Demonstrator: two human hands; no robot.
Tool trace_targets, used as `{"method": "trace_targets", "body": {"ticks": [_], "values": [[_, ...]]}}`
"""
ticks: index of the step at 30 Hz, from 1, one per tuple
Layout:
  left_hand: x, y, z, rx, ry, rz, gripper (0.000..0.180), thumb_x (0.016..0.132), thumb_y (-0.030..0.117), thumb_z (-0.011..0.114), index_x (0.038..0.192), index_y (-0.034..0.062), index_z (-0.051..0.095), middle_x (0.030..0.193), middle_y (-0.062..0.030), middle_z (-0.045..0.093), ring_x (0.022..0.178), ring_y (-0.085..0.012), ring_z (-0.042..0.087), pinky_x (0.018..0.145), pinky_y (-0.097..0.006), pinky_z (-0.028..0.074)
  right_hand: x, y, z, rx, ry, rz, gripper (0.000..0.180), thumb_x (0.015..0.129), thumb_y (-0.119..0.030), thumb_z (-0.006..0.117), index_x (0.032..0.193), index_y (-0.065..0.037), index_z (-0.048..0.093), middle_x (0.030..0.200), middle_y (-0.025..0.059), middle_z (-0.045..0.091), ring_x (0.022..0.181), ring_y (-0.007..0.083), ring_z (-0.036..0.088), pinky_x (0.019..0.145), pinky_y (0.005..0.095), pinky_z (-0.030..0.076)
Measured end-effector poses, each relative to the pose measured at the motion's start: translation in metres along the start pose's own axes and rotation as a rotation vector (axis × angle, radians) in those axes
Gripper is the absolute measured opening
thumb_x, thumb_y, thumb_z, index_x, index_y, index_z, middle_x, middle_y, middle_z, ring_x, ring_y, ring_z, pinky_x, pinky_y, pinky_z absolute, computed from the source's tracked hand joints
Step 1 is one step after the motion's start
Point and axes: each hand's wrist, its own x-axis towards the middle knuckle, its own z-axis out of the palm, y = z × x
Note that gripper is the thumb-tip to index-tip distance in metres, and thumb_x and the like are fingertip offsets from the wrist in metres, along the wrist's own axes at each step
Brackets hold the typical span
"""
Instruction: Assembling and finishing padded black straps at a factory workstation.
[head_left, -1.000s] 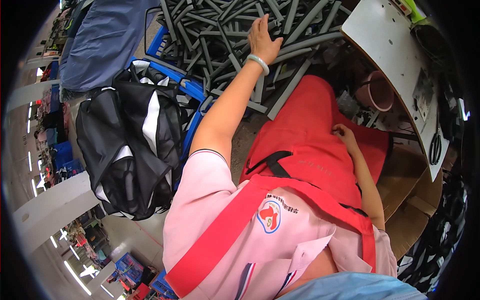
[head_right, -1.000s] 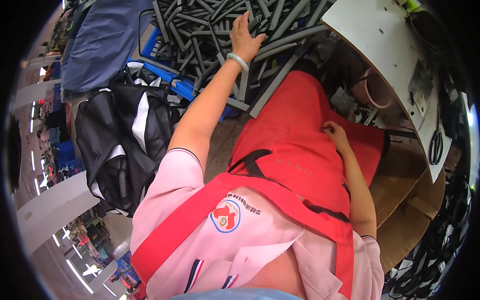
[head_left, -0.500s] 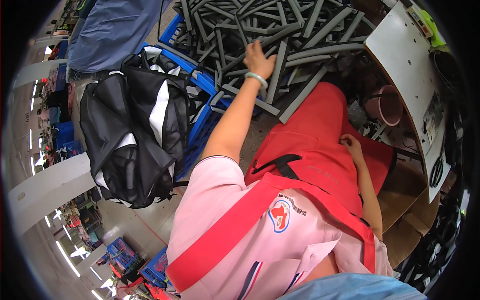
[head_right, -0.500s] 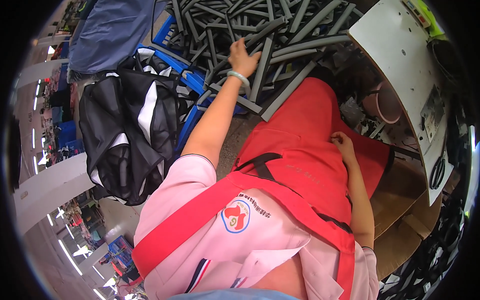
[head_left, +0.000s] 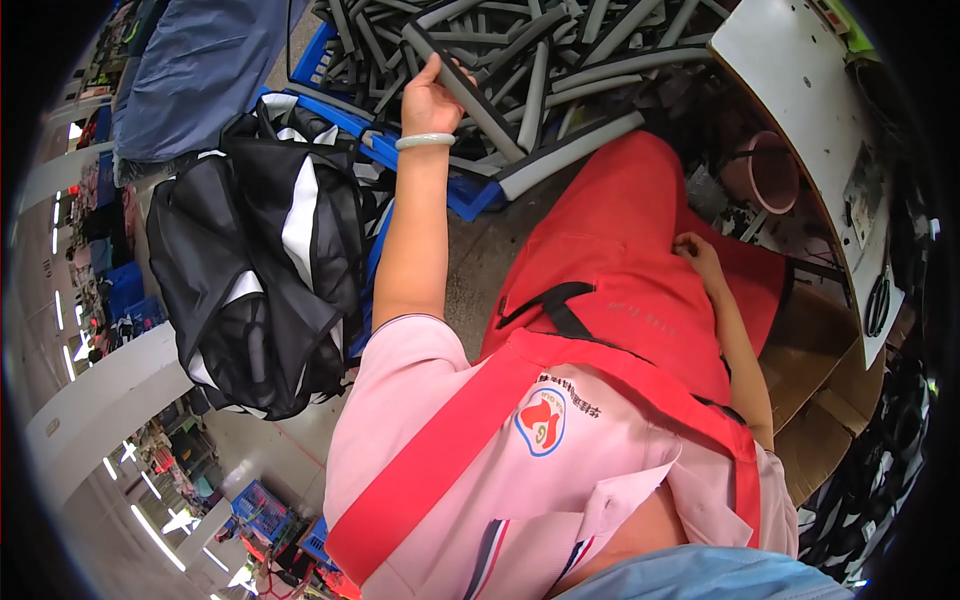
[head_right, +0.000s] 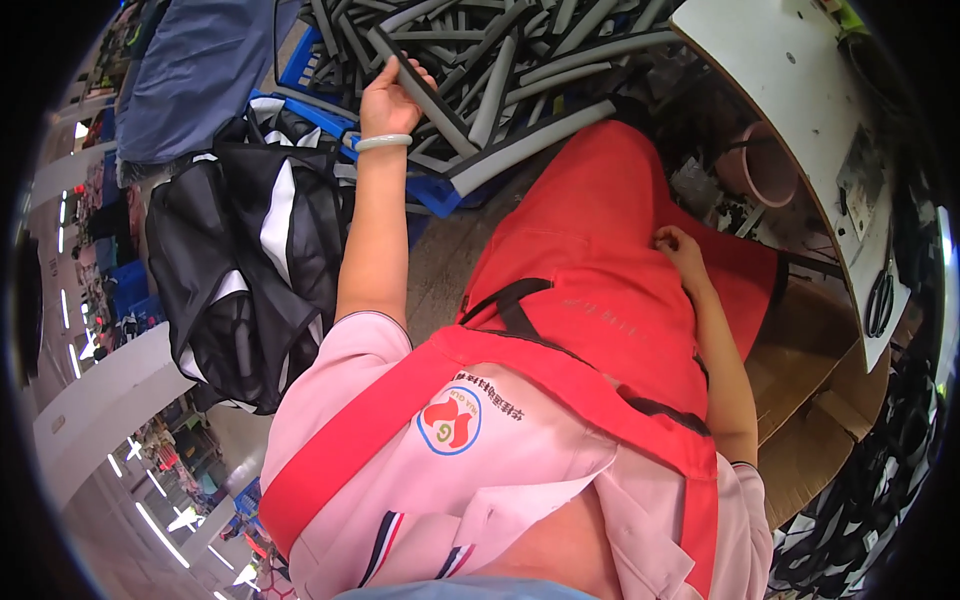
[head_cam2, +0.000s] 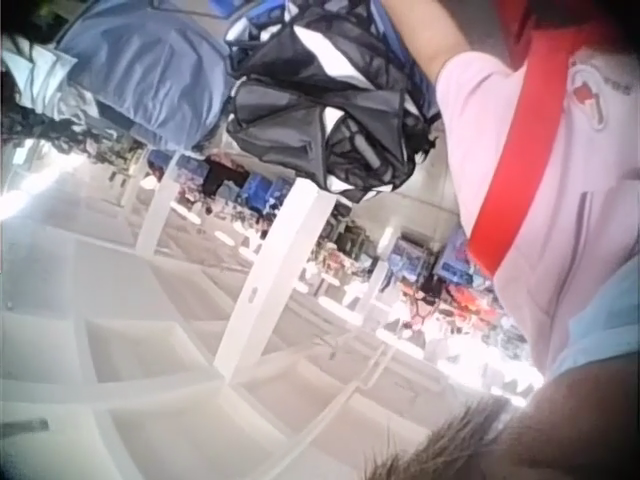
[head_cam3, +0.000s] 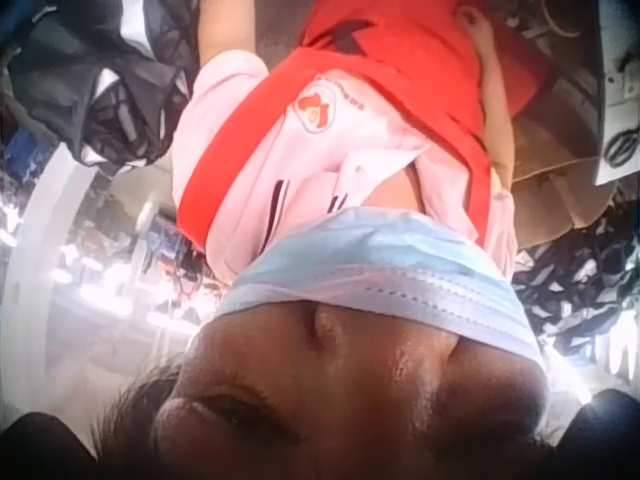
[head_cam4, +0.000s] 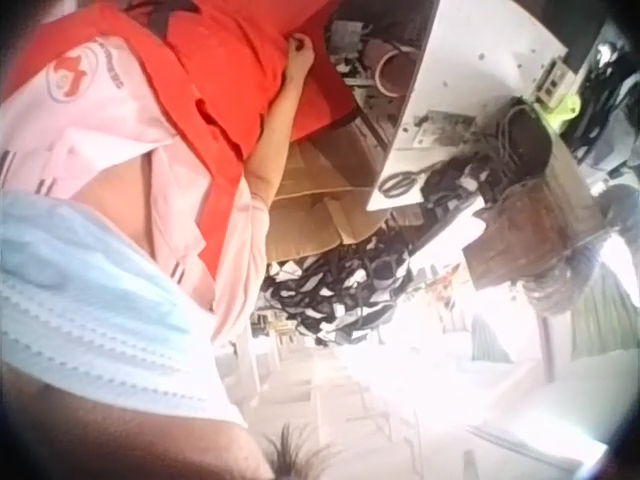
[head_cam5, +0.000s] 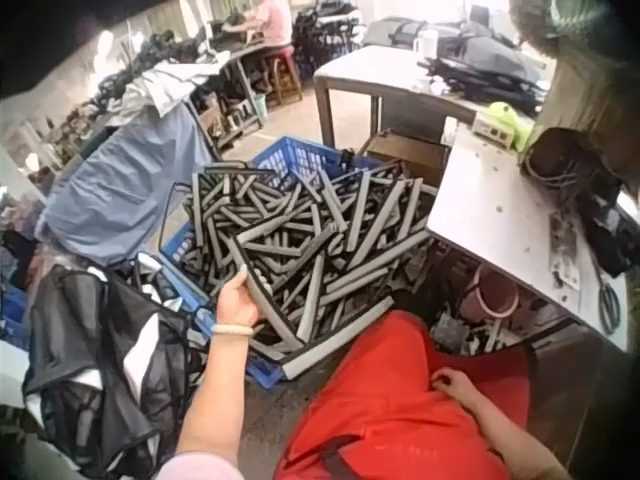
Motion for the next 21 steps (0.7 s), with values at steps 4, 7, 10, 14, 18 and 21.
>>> {"method": "trace_targets", "body": {"ticks": [4,7,10,14,18,21], "values": [[-0.014,-0.006,0.028,-0.216,0.021,-0.033,0.022,0.099,0.021,0.052,0.101,-0.0002,0.054,0.092,-0.0113,0.061,0.087,-0.0265,0.060,0.081,-0.041,0.051,-0.008,-0.045,0.001,-0.032,0.142,-0.053,0.018,0.091,-0.007,0.060,0.108,-0.002,0.062,0.085,0.0001,0.061,0.078,0.0072,0.055,0.072,0.0228,0.046],[-0.028,-0.033,0.028,-0.132,-0.010,-0.080,0.026,0.101,0.025,0.048,0.106,0.0017,0.056,0.100,-0.0122,0.065,0.095,-0.0283,0.062,0.086,-0.042,0.052,-0.014,-0.101,0.011,0.242,0.183,-0.199,0.024,0.092,-0.008,0.061,0.115,-0.005,0.061,0.092,-0.0010,0.061,0.081,0.0068,0.054,0.073,0.0222,0.045],[-0.054,-0.085,0.044,0.214,-0.013,-0.153,0.030,0.101,0.037,0.049,0.105,0.0101,0.062,0.104,-0.0099,0.068,0.100,-0.0283,0.064,0.088,-0.042,0.052,-0.018,-0.140,0.024,0.132,0.134,-0.229,0.028,0.090,-0.007,0.062,0.118,-0.008,0.060,0.095,-0.0004,0.061,0.082,0.0081,0.054,0.074,0.0221,0.045],[-0.085,-0.144,0.014,1.327,-0.182,-0.015,0.044,0.093,0.028,0.065,0.124,-0.0018,0.058,0.110,-0.0114,0.066,0.096,-0.0166,0.062,0.087,-0.030,0.050,-0.016,-0.151,0.033,-0.154,0.109,-0.348,0.031,0.088,-0.005,0.062,0.119,-0.007,0.060,0.090,0.0020,0.059,0.080,0.0105,0.054,0.073,0.0225,0.045],[-0.106,-0.159,0.020,1.613,-0.188,-0.003,0.048,0.087,0.020,0.072,0.126,-0.0043,0.057,0.104,-0.0080,0.068,0.090,-0.0135,0.062,0.083,-0.027,0.049,-0.020,-0.133,0.025,-0.035,0.068,-0.266,0.031,0.089,-0.008,0.063,0.120,-0.006,0.059,0.092,0.0006,0.059,0.082,0.0087,0.054,0.073,0.0228,0.046],[-0.120,-0.150,0.039,1.311,-0.445,-0.117,0.043,0.076,0.016,0.078,0.113,-0.0019,0.064,0.107,-0.0127,0.066,0.097,-0.0220,0.064,0.087,-0.031,0.048,-0.033,-0.145,0.023,0.211,-0.038,-0.165,0.039,0.089,-0.013,0.066,0.127,-0.008,0.055,0.094,-0.0005,0.060,0.086,0.0079,0.055,0.076,0.0222,0.046]]}}
